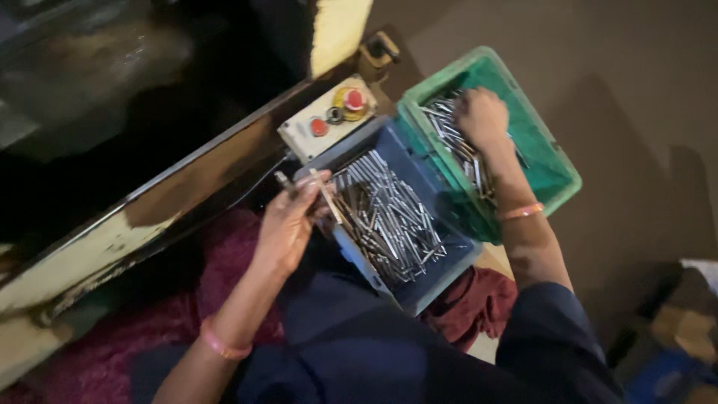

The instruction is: The person sits on the floor and repeatedly operates a press machine by inserting metal rods into a slot, pressing a control button, and retrieving the processed rods. The rods are then placed into a green plastic bin.

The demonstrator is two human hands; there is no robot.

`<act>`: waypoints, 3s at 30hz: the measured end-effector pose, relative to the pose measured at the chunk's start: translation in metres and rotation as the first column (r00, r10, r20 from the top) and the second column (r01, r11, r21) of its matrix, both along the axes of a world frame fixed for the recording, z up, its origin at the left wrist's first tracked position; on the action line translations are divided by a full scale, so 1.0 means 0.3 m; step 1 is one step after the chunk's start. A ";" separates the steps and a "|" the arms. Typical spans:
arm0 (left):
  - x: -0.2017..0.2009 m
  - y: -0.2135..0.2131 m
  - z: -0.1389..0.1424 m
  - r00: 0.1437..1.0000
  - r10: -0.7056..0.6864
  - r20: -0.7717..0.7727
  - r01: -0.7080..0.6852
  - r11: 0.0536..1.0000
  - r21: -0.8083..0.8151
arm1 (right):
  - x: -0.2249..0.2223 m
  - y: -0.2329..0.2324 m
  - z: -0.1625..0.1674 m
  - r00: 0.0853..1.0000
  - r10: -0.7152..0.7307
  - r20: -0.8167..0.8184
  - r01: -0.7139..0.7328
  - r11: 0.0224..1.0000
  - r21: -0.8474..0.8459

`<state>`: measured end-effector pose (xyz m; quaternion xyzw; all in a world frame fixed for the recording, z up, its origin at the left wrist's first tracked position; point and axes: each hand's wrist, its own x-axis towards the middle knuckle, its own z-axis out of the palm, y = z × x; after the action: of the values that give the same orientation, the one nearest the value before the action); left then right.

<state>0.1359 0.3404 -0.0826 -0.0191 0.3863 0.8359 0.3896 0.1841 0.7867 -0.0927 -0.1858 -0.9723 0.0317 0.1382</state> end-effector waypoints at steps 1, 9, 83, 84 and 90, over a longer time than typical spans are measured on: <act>0.000 0.009 0.001 1.000 -0.004 -0.004 0.004 1.000 0.006 | 0.006 -0.009 0.027 0.999 0.020 -0.038 -0.020 1.000 0.016; -0.004 0.054 0.058 0.989 -0.006 -0.147 0.003 1.000 -0.019 | 0.043 -0.337 0.339 0.893 -0.048 -0.447 -0.388 0.421 -0.820; -0.099 -0.793 0.534 0.155 0.396 -0.905 -0.833 0.545 0.095 | -0.467 -1.623 0.579 0.497 0.693 -0.522 -0.271 -0.448 -0.852; -0.097 -0.793 0.535 0.143 0.400 -0.905 -0.837 0.537 0.105 | -0.465 -1.627 0.585 0.470 0.718 -0.514 -0.293 -0.422 -0.858; -0.096 -0.785 0.536 0.152 0.380 -0.912 -0.826 0.556 0.094 | -0.457 -1.619 0.607 0.416 0.785 -0.458 -0.345 -0.330 -0.879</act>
<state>0.1070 0.1047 0.0783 0.1581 0.6535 0.6922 -0.2623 0.0470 0.3011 0.0895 0.3015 -0.6358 0.6735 -0.2266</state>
